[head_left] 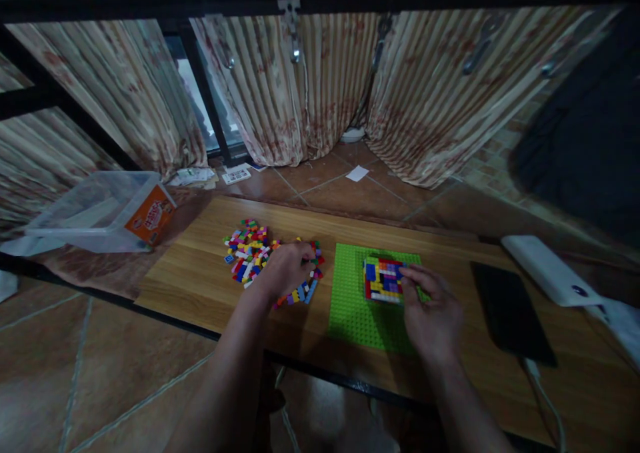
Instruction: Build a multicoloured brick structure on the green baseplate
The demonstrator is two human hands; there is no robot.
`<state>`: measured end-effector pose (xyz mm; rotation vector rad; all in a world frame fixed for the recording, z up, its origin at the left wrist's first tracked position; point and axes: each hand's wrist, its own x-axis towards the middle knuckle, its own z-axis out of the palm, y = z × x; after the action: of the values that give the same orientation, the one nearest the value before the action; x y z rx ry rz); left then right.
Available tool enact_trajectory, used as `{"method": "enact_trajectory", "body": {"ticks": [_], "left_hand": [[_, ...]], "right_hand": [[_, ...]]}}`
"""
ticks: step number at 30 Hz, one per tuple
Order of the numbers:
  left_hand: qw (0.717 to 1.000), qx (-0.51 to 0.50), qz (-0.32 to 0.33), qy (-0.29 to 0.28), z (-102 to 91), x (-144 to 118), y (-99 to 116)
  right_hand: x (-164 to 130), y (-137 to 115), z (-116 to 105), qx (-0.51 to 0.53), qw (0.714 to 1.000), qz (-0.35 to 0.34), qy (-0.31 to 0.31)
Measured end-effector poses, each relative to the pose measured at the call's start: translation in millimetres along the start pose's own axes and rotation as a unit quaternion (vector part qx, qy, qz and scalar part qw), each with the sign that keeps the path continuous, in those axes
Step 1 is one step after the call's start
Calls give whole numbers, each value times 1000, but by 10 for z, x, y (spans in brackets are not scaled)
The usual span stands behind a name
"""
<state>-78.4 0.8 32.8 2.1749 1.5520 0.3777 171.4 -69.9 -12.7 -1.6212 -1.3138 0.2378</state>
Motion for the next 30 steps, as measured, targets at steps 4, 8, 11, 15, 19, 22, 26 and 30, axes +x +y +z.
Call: {"method": "enact_trajectory", "body": {"ticks": [4, 8, 11, 15, 19, 22, 26, 30], "left_hand": [[993, -99, 58, -23, 87, 4, 106], [976, -187, 89, -67, 255, 15, 291], [957, -262, 69, -103, 349, 13, 406], [919, -363, 17, -154, 383, 14, 496], [887, -429, -4, -171, 384, 30, 549], [864, -477, -36, -160, 405, 46, 579], [830, -539, -76, -117, 452, 63, 599], [809, -567, -86, -129, 483, 68, 598]], "right_hand": [[24, 14, -9, 18, 1000, 10, 0], [7, -66, 10, 52, 997, -26, -45], [-19, -115, 29, 68, 992, -61, -88], [-41, -135, 35, 57, 985, -88, -137], [-56, -164, 30, 41, 978, -113, -170], [-72, -186, 28, 39, 980, -118, -157], [-84, -195, 24, 48, 982, -117, -140], [-74, -189, 14, 59, 982, -122, -128]]}}
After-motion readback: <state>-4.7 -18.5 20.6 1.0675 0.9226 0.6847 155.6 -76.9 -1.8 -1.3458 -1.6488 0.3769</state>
